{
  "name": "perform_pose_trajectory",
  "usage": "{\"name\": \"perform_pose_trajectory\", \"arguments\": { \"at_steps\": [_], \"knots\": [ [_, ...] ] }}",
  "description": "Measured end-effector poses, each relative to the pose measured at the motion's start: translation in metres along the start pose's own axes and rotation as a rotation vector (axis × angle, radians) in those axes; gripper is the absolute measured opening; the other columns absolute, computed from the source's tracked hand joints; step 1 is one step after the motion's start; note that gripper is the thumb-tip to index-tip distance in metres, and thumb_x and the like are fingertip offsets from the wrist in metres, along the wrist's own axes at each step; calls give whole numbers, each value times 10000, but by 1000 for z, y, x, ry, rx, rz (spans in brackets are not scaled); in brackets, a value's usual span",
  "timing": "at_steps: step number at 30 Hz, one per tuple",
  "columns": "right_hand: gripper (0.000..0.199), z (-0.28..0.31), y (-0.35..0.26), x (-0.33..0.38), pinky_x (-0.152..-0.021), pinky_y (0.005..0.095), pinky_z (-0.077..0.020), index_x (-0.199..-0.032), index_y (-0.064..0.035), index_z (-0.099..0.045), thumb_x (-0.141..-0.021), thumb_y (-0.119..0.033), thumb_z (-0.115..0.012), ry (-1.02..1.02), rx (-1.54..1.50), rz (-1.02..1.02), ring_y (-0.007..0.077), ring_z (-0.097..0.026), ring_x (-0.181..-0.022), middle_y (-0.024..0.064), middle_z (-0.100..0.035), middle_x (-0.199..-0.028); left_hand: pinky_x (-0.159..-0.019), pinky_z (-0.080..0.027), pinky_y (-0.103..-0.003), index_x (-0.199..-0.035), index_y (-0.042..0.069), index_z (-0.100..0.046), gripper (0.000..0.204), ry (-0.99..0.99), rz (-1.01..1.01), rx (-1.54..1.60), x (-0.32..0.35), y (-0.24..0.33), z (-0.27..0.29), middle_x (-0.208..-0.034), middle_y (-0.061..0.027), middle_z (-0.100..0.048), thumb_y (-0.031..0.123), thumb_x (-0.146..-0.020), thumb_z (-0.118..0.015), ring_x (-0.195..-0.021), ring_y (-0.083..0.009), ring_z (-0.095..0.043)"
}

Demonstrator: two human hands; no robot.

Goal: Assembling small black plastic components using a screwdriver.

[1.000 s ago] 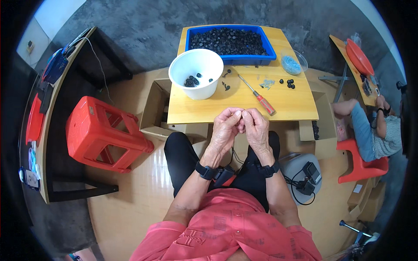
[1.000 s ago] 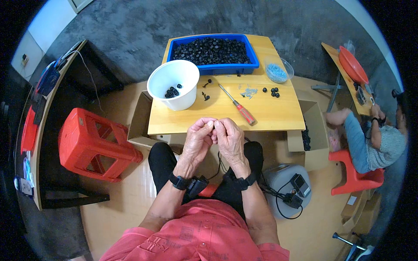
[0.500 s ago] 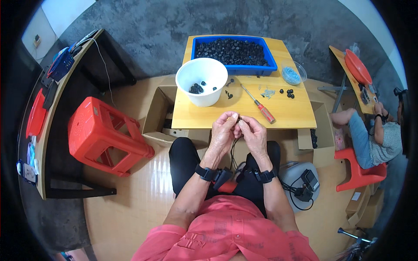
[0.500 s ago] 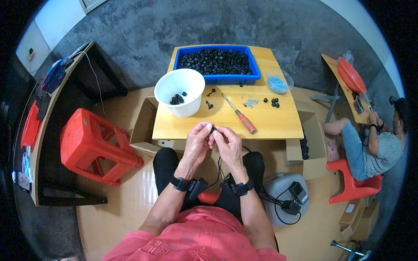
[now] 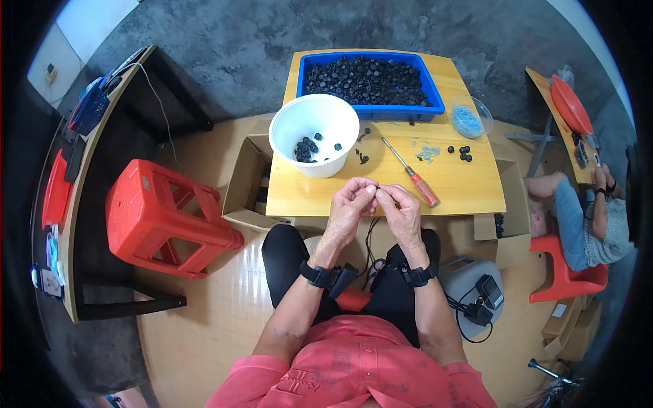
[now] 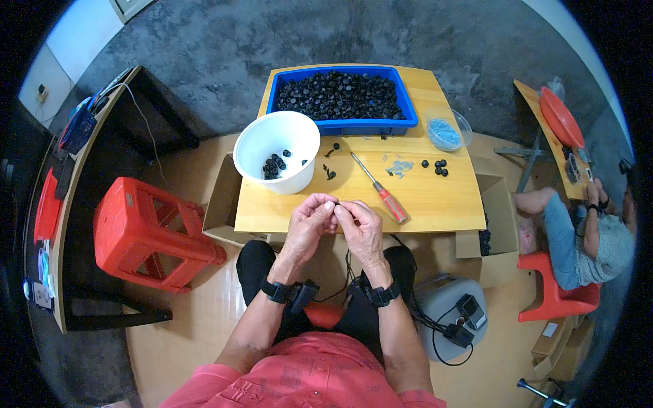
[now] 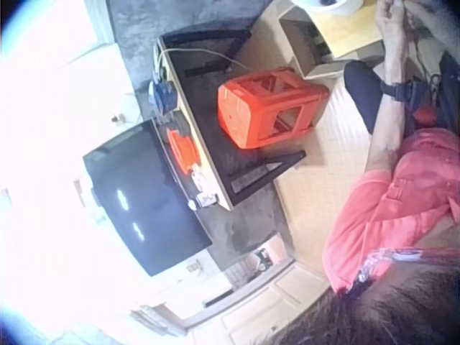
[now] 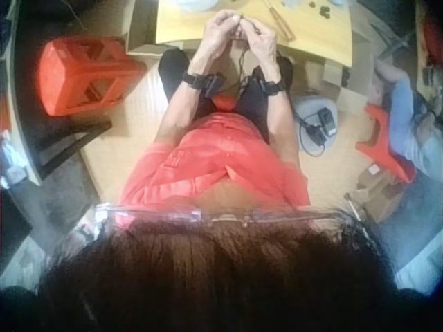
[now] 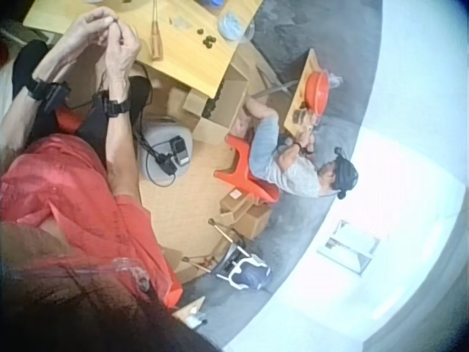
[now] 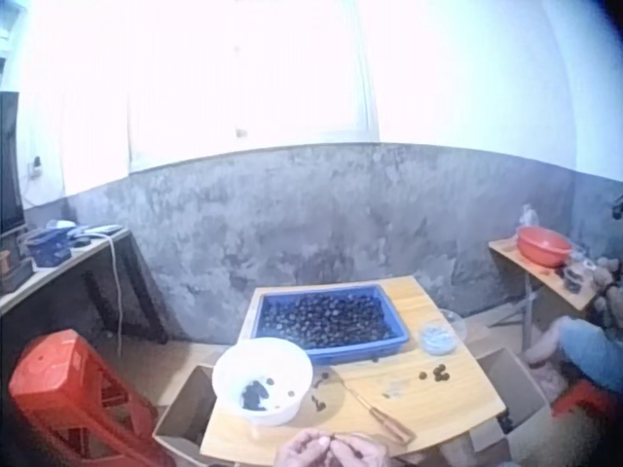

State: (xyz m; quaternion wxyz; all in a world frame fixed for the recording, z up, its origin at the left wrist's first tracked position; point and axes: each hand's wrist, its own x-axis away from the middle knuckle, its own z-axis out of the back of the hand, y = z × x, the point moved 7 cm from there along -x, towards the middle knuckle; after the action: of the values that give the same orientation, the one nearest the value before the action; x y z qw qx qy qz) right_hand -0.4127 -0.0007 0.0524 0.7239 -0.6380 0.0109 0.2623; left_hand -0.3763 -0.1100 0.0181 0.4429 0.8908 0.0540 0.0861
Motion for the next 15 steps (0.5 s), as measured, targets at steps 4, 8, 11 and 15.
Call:
{"name": "perform_pose_trajectory", "arguments": {
  "at_steps": [4, 8, 11, 15],
  "knots": [
    [148, -5, 20, -4, -576, 245, -455, -923, 31, -594, -869, -103, -562, 47, -86, -143, 109, -552, -633, 61, -594, -729, -559, -422, -184, -972, 49, -570, 129, 61, -38, -110, -10, 0, 1, -740, 13, -577, 148, -889, -576, -643, -51, -522],
    [142, -5, 32, -13, -568, 239, -447, -904, 22, -586, -879, -113, -551, 75, -74, -210, 93, -533, -631, 39, -586, -706, -561, -430, -183, -958, 51, -571, 110, 76, -85, -177, -21, -6, 6, -738, 12, -579, 137, -888, -572, -645, -51, -531],
    [158, -7, 53, -16, -562, 220, -438, -937, 26, -597, -878, -116, -560, 37, -257, -352, 76, -528, -636, 22, -589, -712, -563, -436, -183, -955, 50, -573, 109, 97, -61, -124, -32, -10, 14, -739, 9, -584, 134, -885, -573, -647, -55, -538],
    [175, -11, 51, -21, -559, 195, -431, -977, 32, -613, -861, -97, -592, -22, -325, -469, 59, -536, -644, 5, -596, -733, -562, -434, -176, -946, 48, -576, 104, 61, 4, -63, -40, -8, 19, -743, 8, -588, 132, -885, -574, -646, -54, -538]
  ]
}}
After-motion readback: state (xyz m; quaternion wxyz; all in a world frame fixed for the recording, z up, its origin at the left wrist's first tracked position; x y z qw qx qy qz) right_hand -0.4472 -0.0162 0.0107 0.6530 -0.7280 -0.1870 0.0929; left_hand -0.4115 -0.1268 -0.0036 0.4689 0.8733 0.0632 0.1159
